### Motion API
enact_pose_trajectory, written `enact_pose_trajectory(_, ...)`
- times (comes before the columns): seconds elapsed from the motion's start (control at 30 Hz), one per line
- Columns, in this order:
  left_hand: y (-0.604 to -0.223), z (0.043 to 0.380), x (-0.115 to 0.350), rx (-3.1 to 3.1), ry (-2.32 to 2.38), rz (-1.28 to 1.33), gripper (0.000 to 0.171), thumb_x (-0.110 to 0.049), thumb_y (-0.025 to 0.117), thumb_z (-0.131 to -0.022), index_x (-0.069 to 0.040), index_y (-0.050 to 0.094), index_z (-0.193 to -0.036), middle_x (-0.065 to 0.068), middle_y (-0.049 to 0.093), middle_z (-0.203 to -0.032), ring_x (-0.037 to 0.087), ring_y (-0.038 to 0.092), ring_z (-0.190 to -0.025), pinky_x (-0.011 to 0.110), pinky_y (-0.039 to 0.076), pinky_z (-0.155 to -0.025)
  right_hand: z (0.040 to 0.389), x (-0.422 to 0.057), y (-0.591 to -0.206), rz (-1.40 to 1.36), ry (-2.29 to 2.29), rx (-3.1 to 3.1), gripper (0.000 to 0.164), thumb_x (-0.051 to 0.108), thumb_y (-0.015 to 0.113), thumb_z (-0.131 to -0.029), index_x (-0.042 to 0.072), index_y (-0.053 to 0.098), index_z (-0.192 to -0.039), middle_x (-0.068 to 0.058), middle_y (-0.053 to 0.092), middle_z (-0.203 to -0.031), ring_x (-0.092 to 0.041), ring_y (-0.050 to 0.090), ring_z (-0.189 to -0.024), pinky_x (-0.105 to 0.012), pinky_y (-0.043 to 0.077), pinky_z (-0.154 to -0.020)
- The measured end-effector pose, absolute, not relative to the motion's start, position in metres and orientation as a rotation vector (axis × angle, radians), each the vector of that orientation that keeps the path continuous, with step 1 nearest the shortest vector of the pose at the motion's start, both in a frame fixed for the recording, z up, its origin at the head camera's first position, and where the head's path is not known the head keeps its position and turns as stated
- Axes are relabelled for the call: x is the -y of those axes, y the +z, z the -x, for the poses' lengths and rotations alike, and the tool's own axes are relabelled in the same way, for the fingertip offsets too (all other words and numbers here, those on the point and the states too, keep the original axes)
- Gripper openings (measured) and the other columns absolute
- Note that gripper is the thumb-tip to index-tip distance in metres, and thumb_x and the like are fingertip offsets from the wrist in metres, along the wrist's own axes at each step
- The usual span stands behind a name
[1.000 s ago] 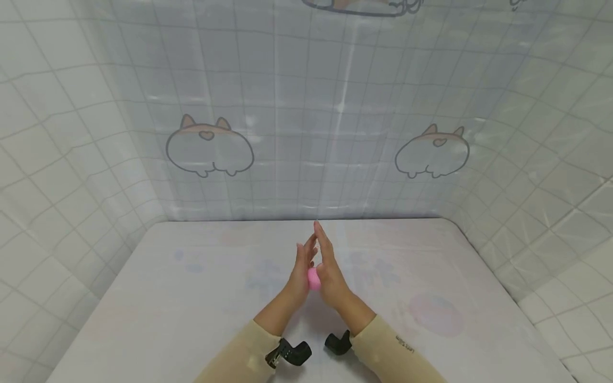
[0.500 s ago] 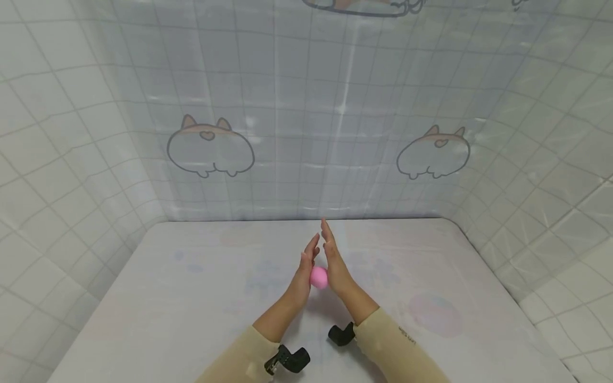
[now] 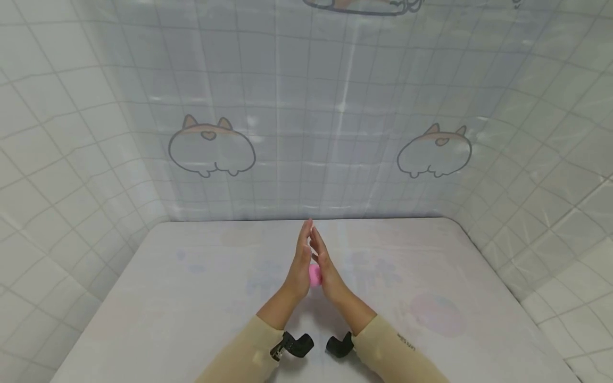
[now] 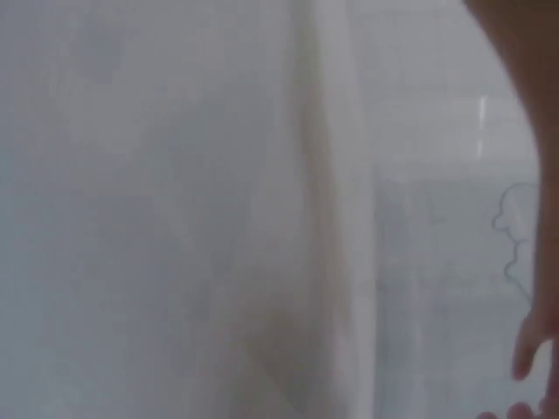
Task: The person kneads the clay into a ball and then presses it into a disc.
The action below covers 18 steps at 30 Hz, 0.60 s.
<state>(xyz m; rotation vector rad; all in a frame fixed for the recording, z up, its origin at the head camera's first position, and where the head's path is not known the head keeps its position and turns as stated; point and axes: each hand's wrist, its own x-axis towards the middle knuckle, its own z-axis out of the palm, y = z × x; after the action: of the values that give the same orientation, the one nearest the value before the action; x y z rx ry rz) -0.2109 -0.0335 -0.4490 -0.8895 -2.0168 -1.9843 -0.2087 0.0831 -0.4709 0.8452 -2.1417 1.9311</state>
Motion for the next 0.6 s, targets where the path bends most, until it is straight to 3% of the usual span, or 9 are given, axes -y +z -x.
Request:
enact_pose_trajectory(0.37,-0.461,0.219,0.035,2.179,-1.720,0.716,0.093,-0.076,0.012,-0.096,-0.009,0.025,-0.159,0.015,0.013,-0.166,0.039,0.012,-0.151,0.074,0.010,-0.110,0.198,-0.083,-0.459,-0.835,2.019,1.984,0.075,0.061,0.013,-0.105,0.014,0.005,-0.162,-0.022,0.017,-0.163,-0.045,0.019,-0.147,-0.064,0.016,-0.115)
enact_pose_trajectory(0.6,-0.466,0.214,0.034,2.324,-1.535,0.861,0.087,-0.069,0.005,-0.100,-0.007,0.021,-0.159,0.023,0.014,-0.164,0.043,0.014,-0.150,0.077,0.011,-0.107,0.203,-0.088,-0.452,-0.724,1.914,2.002,0.076,0.062,0.015,-0.104,0.014,0.008,-0.162,-0.014,0.019,-0.165,-0.034,0.018,-0.151,-0.063,0.017,-0.115)
